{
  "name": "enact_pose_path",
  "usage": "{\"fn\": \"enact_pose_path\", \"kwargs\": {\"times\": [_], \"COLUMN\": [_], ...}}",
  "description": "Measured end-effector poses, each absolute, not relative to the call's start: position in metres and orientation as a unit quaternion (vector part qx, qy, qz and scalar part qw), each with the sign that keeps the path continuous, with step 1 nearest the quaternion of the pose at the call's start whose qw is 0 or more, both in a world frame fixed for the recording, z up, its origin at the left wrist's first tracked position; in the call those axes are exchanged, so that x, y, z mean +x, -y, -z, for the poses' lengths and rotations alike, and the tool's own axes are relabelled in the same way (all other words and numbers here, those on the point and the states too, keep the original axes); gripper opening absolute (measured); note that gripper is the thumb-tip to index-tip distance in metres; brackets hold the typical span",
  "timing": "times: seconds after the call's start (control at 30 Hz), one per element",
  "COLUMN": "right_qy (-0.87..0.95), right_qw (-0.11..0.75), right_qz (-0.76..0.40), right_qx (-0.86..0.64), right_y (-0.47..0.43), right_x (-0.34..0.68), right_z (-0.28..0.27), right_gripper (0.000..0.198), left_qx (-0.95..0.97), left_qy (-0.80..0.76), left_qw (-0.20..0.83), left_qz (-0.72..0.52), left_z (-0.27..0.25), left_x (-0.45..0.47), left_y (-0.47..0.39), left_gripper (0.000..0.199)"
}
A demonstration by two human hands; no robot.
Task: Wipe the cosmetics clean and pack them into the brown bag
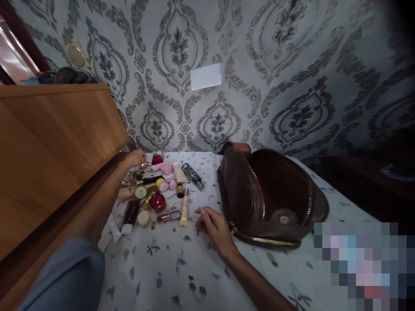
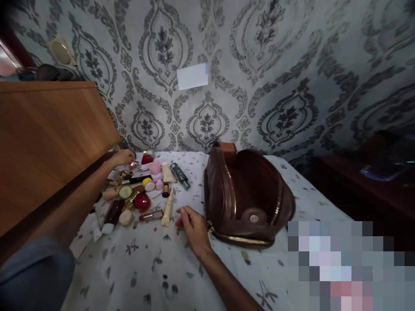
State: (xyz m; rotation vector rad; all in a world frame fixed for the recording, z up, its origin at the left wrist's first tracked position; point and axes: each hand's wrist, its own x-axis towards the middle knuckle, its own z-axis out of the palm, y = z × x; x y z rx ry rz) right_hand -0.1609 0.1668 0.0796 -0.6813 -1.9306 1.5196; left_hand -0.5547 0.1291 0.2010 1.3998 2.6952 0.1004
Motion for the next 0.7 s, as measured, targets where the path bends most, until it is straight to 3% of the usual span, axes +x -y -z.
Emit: {"fn": "enact_pose_path", "kwargs": {"times": [0.13,0.27,0.47,0.7], "right_qy": [0.726,0.723,0.729,0.73], "right_qw": [0.289,0.292,0.292,0.292], "right_qz": [-0.569,-0.569,-0.568,-0.566], "right_qx": [-0.257,-0.259,-0.247,-0.247], "right_y": [-0.167,-0.167,-0.166,-0.165], "right_x": [-0.161,-0.162,-0.161,-0.161], "right_z": [-0.079,-0.079,-0.08,-0.084], "right_gripper": [0.054,0.052,0.049,0.048], "left_qx": [0.586,0.665,0.662,0.65], "left_qy": [-0.795,-0.722,-0.744,-0.757], "left_qw": [0.156,0.191,0.085,-0.008], "left_qz": [-0.021,0.001,0.047,0.061], "left_z": [-0.191,-0.179,-0.162,-0.152], "left_x": [-0.51,-0.472,-0.436,-0.403], "left_y": [-0.136,-0.14,-0.13,-0.124], "left_gripper": [0.028,0.04,0.051,0.025]}}
